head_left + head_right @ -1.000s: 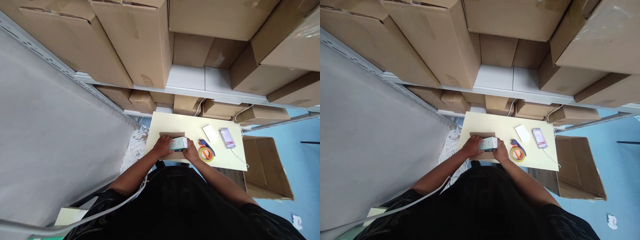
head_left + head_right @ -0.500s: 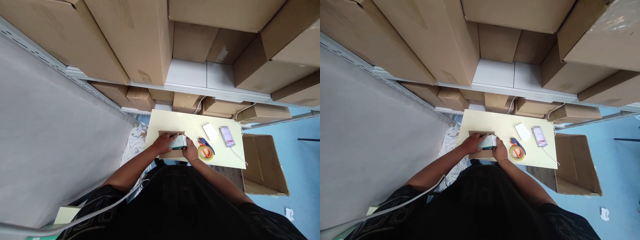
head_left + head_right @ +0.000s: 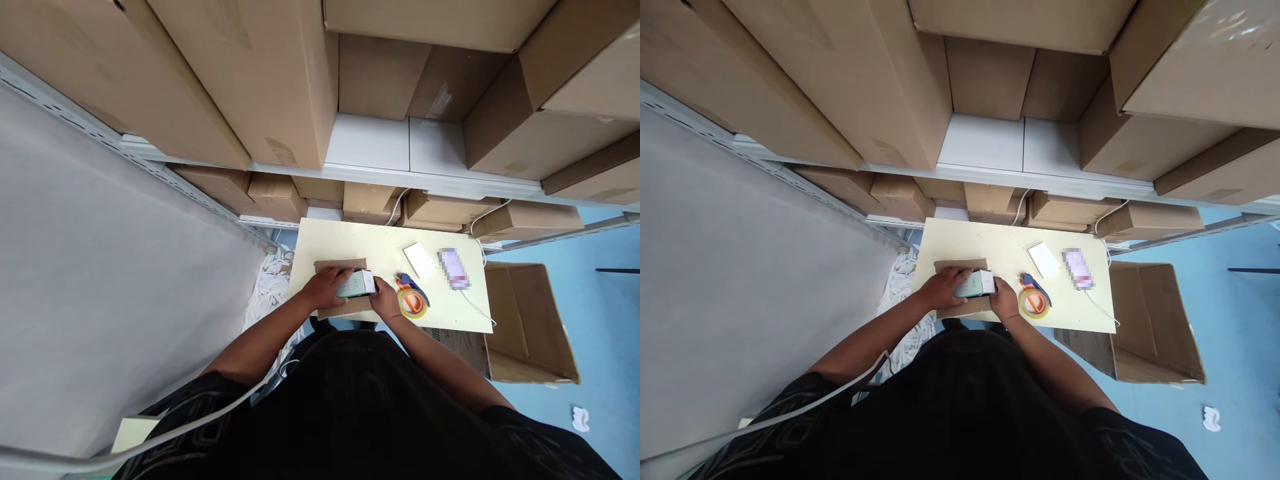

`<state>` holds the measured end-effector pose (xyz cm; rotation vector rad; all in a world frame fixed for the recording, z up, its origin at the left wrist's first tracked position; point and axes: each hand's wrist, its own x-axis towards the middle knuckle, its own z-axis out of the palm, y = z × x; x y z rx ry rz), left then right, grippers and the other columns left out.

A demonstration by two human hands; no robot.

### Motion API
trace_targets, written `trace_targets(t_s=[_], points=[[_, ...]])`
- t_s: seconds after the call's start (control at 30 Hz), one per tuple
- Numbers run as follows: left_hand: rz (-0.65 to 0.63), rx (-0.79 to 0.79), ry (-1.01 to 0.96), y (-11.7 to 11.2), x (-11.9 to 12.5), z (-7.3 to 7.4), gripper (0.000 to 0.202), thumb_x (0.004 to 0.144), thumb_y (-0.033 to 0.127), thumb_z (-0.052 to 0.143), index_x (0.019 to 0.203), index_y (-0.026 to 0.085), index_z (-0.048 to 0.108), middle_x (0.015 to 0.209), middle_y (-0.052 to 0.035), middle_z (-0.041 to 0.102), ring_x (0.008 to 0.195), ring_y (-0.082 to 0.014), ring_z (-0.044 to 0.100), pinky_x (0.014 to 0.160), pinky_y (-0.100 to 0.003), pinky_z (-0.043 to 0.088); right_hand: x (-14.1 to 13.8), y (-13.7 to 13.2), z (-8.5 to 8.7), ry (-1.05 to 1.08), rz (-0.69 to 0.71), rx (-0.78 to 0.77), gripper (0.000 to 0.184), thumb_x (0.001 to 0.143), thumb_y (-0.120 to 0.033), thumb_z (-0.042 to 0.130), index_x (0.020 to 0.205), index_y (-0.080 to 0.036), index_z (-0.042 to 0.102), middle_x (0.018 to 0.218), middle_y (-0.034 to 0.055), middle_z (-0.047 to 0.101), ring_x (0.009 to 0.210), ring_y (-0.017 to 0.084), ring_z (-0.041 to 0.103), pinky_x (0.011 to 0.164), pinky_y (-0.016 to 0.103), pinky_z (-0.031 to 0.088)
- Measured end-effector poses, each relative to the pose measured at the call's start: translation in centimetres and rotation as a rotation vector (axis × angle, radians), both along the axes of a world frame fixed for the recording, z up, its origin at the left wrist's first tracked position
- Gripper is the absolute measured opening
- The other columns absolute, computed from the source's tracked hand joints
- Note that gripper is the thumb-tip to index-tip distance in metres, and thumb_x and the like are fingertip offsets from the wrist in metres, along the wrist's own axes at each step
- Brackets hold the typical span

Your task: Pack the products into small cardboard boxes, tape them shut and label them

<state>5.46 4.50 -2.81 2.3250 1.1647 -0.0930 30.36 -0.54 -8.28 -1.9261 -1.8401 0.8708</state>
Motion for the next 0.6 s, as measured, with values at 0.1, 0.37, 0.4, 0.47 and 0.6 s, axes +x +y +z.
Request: trace_targets(t_s=[0.1,0.37,0.4,0.47,0.6], points=[[0.013,0.019,0.031,-0.1,0.3,0.1,0.093,0.079,0.053,0.073,0.16,0.029,0.033,0.137,-0.0128,0.054,0.123,-0.0358,0.054,0.099,-0.045,0.049,0.1,0.0,-0.3,-0.018,0.019,0.0,0.071,0.075,-0.006,0.052,0.145,-0.017,0.05,0.118,0.0109,0.073,0.102,0.026,0.069,0.091,0.035,0.055],[0.028,0.015,0.045,-0.6,0.5,0.4,0.09,0.077,0.048,0.075,0.157,0.028,0.038,0.135,-0.0136,0.057,0.122,-0.0368,0.056,0.094,-0.045,0.051,0.7,0.3,-1.1,0.078,-0.001,0.038,0.053,0.08,-0.011,0.05,0.131,-0.018,0.062,0.124,0.0125,0.07,0.113,0.027,0.065,0.099,0.04,0.052],[0.025,0.01,0.038,-0.5,0.4,0.4,0.09,0.077,0.048,0.075,0.157,0.028,0.038,0.135,-0.0134,0.057,0.122,-0.0366,0.056,0.095,-0.045,0.051,0.9,0.5,-1.2,0.134,-0.017,0.023,0.046,0.083,-0.014,0.049,0.126,-0.019,0.064,0.12,0.0112,0.072,0.11,0.026,0.066,0.097,0.04,0.053],[0.014,-0.005,0.026,-0.4,0.2,0.3,0.09,0.076,0.048,0.076,0.156,0.028,0.039,0.136,-0.0131,0.057,0.123,-0.0365,0.056,0.096,-0.045,0.051,1.3,0.8,-1.3,0.276,-0.053,-0.038,0.034,0.086,-0.021,0.05,0.115,-0.021,0.068,0.109,0.0075,0.075,0.099,0.023,0.069,0.091,0.037,0.054],[0.014,-0.026,0.029,0.0,0.2,0.3,0.09,0.074,0.051,0.078,0.153,0.027,0.043,0.136,-0.0139,0.059,0.123,-0.0379,0.057,0.096,-0.047,0.051,2.0,1.5,-1.3,0.523,-0.078,-0.195,0.025,0.079,-0.025,0.056,0.099,-0.021,0.07,0.095,0.0032,0.075,0.084,0.019,0.068,0.076,0.029,0.054]])
